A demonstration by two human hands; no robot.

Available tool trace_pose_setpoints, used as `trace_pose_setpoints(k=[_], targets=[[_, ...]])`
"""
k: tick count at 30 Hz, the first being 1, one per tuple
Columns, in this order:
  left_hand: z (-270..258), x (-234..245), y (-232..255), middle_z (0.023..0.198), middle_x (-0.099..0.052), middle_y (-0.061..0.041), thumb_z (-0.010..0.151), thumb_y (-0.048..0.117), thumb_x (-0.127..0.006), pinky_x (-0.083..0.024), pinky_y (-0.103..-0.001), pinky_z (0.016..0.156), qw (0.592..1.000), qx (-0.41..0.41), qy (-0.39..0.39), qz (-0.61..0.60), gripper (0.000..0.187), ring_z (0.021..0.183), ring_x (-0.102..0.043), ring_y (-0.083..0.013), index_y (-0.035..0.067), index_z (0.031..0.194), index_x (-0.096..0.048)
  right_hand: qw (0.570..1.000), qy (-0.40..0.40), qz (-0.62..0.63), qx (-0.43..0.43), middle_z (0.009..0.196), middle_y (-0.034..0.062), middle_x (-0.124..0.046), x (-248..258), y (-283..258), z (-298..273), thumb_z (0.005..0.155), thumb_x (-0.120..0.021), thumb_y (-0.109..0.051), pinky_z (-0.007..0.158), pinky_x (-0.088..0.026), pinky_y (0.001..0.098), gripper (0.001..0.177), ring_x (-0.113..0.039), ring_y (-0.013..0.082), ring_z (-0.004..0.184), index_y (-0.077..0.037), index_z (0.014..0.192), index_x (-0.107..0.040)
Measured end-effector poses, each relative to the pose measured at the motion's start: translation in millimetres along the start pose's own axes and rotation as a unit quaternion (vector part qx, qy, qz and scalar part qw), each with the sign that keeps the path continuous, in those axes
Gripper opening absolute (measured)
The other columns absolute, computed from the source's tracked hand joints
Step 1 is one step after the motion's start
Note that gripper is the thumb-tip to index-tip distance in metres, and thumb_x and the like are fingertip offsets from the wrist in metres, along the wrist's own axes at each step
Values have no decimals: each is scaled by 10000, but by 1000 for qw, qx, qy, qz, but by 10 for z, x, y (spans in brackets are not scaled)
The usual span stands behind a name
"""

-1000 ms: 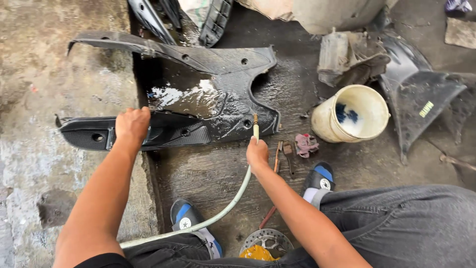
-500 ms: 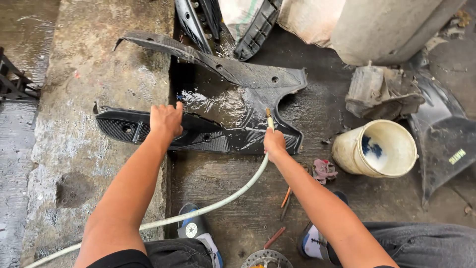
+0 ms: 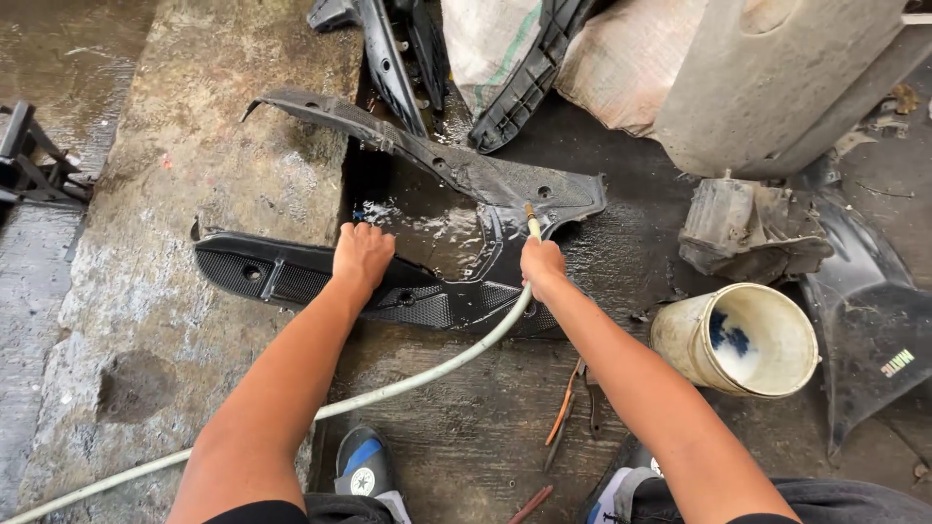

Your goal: Cleaning motorcycle body parts using a brush and water hose

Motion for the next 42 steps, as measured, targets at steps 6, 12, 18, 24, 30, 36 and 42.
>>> trace_pose_setpoints(k=[6,12,18,24,30,36,42], targets=[[-22,-31,-17,1066,-735,-42,925,124,-520,-412,-482,857,999,10,35,12,247,1023,-657,-279,191,1094,-685,998,53,22,-21,615,145,-659,233,-51,257,1000,-470,-325,472,-621,393,471,-684,266,476,77,1103,-693],[30,-139,-17,1005,-731,-49,931,87,-515,-456,-470,783,998,11,55,2,226,965,-664,-300,187,1044,-684,994,79,65,-39,676,152,-670,338,13,567,994,-486,-320,485,-629,395,454,-700,268,526,73,1091,-690],[-12,-78,-6,980,-733,-16,942,120,-536,-503,-436,748,997,19,71,10,216,950,-672,-267,208,1049,-702,1000,1,29,8,548,97,-591,124,-117,533,991,-488,-331,446,-596,375,406,-630,235,418,5,936,-710],[17,-77,5,907,-725,-13,938,108,-510,-527,-430,693,997,16,74,5,227,895,-674,-276,216,1007,-697,997,-60,15,45,641,103,-594,-181,-512,515,949,-518,-328,394,-558,372,371,-563,206,384,-23,878,-717],[109,-114,32,886,-729,-36,941,91,-512,-541,-446,672,997,21,66,-26,233,868,-681,-298,190,992,-716,988,-116,-3,105,602,118,-565,-639,-754,571,919,-535,-321,369,-542,400,358,-538,221,362,-26,798,-698],[142,-168,49,821,-717,-44,917,66,-517,-538,-445,633,995,22,89,-27,240,819,-678,-304,179,930,-729,974,-151,-42,161,599,134,-605,-926,-1178,445,869,-545,-339,375,-554,413,362,-593,254,373,-35,826,-737],[164,-224,86,800,-713,-59,905,52,-513,-540,-457,628,994,22,98,-40,255,803,-673,-313,161,915,-743,963,-161,-89,197,588,101,-642,-1366,-1611,482,850,-550,-395,406,-573,410,355,-626,262,387,-114,812,-765]])
Point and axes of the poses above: each hand's wrist, its own z-axis towards the middle knuckle, its own x-axis out of the back of the hand, y = z × x, the point moved 1 cm from there along z, towards the middle knuckle
